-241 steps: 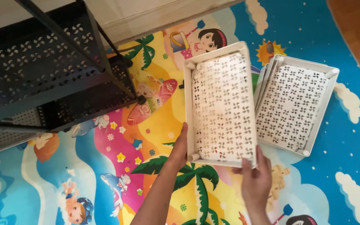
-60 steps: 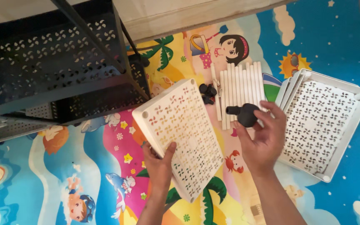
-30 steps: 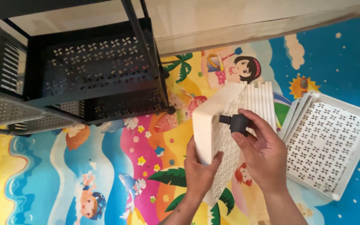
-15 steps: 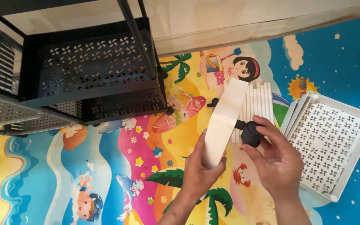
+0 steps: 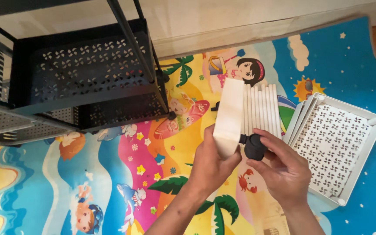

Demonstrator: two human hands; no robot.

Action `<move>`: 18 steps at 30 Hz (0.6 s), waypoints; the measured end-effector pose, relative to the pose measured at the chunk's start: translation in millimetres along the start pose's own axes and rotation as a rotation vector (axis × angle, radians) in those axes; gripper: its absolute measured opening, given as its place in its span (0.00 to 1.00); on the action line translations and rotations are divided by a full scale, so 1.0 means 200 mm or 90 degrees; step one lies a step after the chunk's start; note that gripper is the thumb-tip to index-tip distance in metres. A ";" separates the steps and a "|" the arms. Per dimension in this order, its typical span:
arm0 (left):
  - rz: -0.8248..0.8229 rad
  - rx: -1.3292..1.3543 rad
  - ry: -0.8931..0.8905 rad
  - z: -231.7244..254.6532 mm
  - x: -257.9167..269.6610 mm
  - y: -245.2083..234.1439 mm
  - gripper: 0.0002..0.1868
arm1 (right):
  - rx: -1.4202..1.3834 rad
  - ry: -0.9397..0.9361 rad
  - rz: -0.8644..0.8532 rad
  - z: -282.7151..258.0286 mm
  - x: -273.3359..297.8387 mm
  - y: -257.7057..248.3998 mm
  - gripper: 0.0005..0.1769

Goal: The person assembles a three-tiered black plastic storage rack by inserting four vertical poles into the corners of perforated trays and securing them with small black connectors. They then handle white trays and white poles, attaching black feet to the white trays.

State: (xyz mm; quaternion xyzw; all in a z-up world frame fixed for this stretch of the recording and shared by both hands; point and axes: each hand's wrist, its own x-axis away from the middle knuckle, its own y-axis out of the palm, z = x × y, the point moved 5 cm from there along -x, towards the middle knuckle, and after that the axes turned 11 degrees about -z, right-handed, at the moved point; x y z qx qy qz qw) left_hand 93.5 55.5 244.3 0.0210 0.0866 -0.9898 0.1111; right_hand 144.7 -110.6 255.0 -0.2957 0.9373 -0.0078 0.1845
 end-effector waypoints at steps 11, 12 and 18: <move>-0.006 -0.038 -0.006 -0.03 0.01 0.02 0.36 | -0.198 0.340 0.101 0.05 -0.10 -0.04 0.25; -0.014 -0.048 -0.011 -0.04 0.01 0.03 0.35 | -0.249 0.356 0.098 0.06 -0.11 -0.05 0.24; -0.021 -0.059 -0.030 -0.12 0.04 0.02 0.37 | -0.286 0.411 0.074 0.11 -0.10 -0.04 0.25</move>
